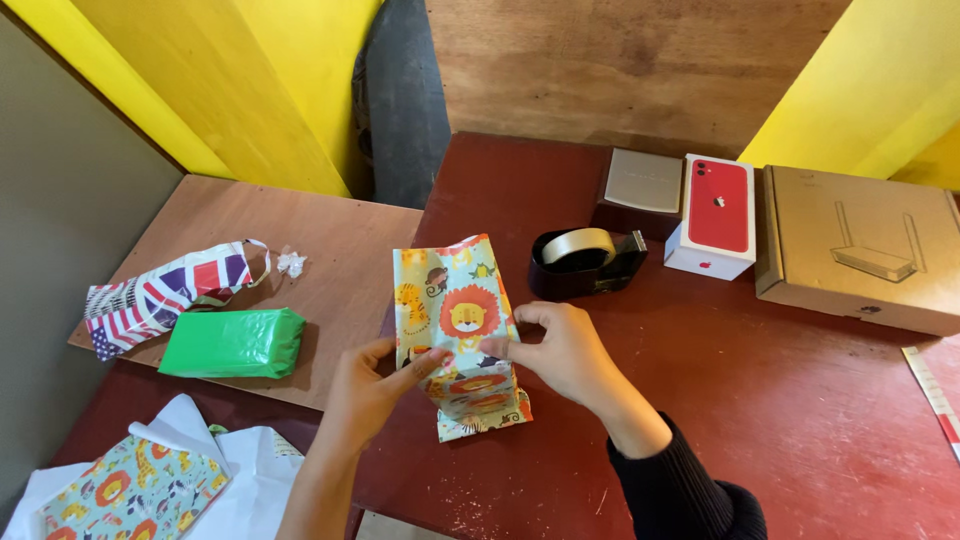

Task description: The person wraps a long rectangular item in patterned gift paper on a red table. They fold the paper around the item, crease the edges, and fold the ends to form a neat package. The person uses a tape dispenser to apply tape to secure the folds.

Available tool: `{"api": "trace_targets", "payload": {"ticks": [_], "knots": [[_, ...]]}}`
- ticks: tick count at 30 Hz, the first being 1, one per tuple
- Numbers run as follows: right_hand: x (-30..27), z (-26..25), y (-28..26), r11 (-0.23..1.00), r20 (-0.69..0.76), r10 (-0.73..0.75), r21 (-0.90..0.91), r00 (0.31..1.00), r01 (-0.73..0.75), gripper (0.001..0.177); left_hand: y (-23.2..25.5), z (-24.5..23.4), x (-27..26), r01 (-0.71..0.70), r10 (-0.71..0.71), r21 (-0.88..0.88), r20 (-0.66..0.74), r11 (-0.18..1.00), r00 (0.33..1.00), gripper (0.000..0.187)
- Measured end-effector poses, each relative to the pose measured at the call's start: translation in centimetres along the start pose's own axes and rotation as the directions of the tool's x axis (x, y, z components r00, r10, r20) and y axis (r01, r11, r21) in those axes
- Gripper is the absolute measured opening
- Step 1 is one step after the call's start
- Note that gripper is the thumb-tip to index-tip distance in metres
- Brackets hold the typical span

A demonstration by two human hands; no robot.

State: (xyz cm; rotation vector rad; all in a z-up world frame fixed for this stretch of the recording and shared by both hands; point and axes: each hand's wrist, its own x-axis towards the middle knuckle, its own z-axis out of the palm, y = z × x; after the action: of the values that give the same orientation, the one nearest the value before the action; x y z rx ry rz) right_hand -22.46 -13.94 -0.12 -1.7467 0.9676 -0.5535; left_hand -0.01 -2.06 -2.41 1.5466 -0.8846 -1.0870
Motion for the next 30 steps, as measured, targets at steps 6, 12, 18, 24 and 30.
{"api": "trace_targets", "payload": {"ticks": [6, 12, 18, 24, 30], "knots": [[0.2, -0.6, 0.0, 0.999, 0.065, 0.038, 0.011, 0.997, -0.038, 0.043, -1.9, -0.2, -0.1, -0.007, 0.006, -0.071, -0.009, 0.997, 1.000, 0.028], [0.2, -0.1, 1.2, 0.982, 0.074, -0.055, 0.186, 0.996, 0.041, 0.033, -3.9, -1.4, 0.2, -0.061, 0.066, -0.068, 0.060, 0.996, 0.996, 0.026], [0.2, 0.0, 2.5, 0.933, 0.191, 0.021, 0.350, 0.981, -0.088, 0.018, -6.0, -3.0, 0.5, -0.147, 0.144, -0.002, 0.184, 0.989, 0.972, 0.022], [-0.4, -1.1, 2.3, 0.958, 0.193, -0.173, 0.260, 0.966, 0.120, 0.006, -6.8, -4.4, 0.3, -0.368, 0.342, 0.031, 0.303, 0.929, 0.889, 0.021], [0.1, -1.4, 1.8, 0.943, 0.190, -0.327, 0.127, 0.926, 0.307, 0.013, -4.2, -3.9, 0.6, -0.450, 0.421, -0.009, 0.370, 0.893, 0.828, 0.039]]}}
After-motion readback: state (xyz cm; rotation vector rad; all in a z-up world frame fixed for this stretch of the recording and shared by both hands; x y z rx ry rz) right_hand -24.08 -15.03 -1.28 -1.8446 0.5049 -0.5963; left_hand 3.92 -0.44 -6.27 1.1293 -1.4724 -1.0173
